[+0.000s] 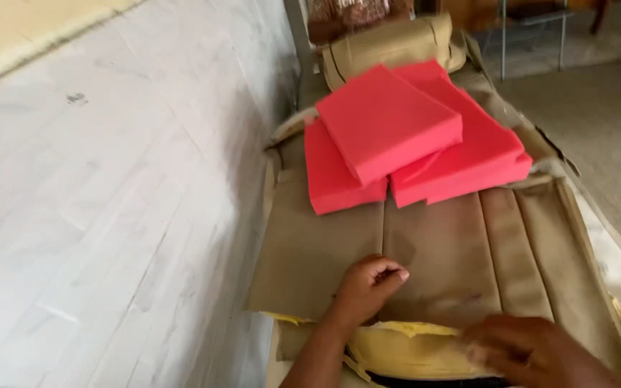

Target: Trimming foam padding with a blade and fitting it into a leather cover

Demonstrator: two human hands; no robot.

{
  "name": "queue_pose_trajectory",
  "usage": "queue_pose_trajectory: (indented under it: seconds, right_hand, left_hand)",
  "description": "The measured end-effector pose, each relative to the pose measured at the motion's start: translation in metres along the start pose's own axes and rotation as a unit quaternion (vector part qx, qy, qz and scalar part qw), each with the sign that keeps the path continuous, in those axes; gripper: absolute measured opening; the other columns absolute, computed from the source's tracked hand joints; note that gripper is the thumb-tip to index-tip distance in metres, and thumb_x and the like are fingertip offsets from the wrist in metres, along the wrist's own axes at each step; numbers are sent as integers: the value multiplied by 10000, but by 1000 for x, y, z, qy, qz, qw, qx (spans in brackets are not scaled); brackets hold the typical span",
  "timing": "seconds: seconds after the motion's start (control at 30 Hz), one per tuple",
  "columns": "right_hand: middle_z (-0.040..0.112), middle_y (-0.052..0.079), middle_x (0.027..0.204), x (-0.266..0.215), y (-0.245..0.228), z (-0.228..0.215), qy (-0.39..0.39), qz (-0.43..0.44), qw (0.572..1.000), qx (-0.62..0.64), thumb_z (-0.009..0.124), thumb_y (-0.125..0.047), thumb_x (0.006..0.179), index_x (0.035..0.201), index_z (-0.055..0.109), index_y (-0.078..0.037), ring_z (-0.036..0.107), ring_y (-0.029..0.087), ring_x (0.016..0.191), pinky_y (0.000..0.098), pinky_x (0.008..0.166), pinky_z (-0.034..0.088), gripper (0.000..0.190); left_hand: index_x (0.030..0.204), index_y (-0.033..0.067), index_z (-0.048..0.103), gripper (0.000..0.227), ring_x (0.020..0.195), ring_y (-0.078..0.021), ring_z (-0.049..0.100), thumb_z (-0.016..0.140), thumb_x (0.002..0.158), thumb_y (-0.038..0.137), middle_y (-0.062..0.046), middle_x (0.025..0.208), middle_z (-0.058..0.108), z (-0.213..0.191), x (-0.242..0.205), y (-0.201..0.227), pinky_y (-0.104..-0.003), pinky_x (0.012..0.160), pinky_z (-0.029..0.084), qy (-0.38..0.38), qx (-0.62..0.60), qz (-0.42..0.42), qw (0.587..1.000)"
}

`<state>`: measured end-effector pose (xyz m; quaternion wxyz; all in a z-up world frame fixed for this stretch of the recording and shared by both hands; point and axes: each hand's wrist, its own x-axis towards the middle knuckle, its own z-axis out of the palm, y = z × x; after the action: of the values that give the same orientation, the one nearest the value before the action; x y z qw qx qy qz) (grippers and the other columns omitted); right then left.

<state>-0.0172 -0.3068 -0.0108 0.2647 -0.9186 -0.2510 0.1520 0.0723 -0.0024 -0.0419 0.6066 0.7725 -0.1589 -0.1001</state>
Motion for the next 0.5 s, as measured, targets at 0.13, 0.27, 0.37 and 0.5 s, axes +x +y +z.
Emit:
queue_pose_trajectory:
  seconds: [0.13,0.27,0.37,0.5]
  right_hand:
    - [757,-88,1167,-1,7,2,156,179,962,-132,586,-645,828,1205,698,-343,760,154,1085,374,891,603,496]
    - [702,-12,1226,-2,-22,-4,226,116,949,-185,624,-588,893,1292,693,-268,716,240,1066,430,860,584,517]
    - [696,88,1116,11,-13,7,167,125,966,-151,601,-520,938,1282,688,-206,694,329,1028,480,878,548,474]
    - [698,51,1157,13,-5,15,190,121,960,-165,612,-492,941,1250,700,-194,694,284,1042,458,860,550,438]
  left_hand:
    - [1039,178,701,222,1010,-298,672,701,926,369,-81,1112,708,-3,-6,12,-431,892,497,67,337,286,895]
    - [1232,245,713,443,1422,-339,458,636,914,544,-35,1446,608,14,-8,-27,-498,1174,292,66,424,201,880]
    - [1205,220,727,411,1451,-275,422,634,930,511,-13,1452,598,14,-18,-9,-508,1170,281,68,399,180,896]
    - [1201,213,738,413,1442,-277,431,648,921,503,-28,1439,607,14,-14,-18,-471,1185,274,67,400,187,895]
